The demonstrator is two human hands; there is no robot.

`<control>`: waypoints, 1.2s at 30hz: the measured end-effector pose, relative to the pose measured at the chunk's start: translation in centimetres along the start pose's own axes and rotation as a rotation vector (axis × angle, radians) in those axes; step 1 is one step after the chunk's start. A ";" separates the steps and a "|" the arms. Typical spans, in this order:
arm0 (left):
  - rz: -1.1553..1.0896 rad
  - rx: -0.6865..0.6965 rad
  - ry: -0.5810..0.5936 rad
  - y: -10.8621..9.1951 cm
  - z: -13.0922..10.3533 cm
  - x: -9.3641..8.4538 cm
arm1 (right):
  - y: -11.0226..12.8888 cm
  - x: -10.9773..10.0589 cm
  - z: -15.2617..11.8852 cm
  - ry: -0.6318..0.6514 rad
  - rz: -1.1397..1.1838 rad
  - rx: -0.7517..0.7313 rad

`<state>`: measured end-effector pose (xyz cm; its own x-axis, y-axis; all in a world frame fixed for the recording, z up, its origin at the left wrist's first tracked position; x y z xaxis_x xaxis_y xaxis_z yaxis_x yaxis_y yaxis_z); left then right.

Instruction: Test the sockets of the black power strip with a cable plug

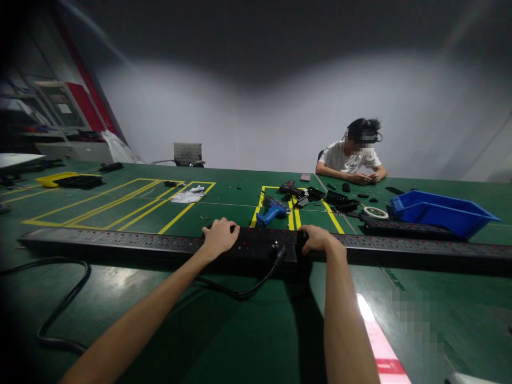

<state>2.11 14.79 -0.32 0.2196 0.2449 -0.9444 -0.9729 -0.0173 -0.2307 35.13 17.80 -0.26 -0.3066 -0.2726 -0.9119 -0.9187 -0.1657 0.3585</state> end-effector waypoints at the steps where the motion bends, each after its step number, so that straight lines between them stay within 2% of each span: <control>1: -0.004 0.005 -0.004 0.0 0.0 -0.1 | 0.0 0.0 -0.1 -0.004 -0.002 0.002; 17: -0.027 0.057 -0.037 0.3 0.0 0.0 | -0.3 0.1 0.0 -0.035 -0.045 -0.026; 26: -0.009 0.030 -0.016 0.3 0.3 0.4 | 1.5 -0.8 -1.1 0.036 0.087 -0.065; 28: 0.006 0.022 -0.010 0.3 0.3 0.5 | 2.5 -1.5 -1.1 -0.011 0.143 -0.132; 31: 0.015 0.021 -0.009 0.3 0.2 0.6 | 4.2 -2.2 -0.4 -0.211 0.145 -0.154; 34: 0.015 0.034 -0.010 0.3 0.2 0.6 | 6.2 -0.9 0.9 -0.389 0.009 -0.044; 36: 0.015 0.036 0.010 0.3 0.2 0.7 | 7.5 0.9 1.9 -0.370 -0.063 0.049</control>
<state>2.00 15.16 -0.98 0.2056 0.2351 -0.9500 -0.9780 0.0137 -0.2082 27.53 18.08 1.20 -0.3099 0.0986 -0.9456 -0.9467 -0.1233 0.2974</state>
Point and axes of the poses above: each hand's wrist, its own z-axis towards the middle knuckle, its own x-axis out of the palm, y = z × x, the point moved 4 cm from there along z, towards the middle knuckle, and after that the axes turned 1 degree about y, right-handed, at the moved point
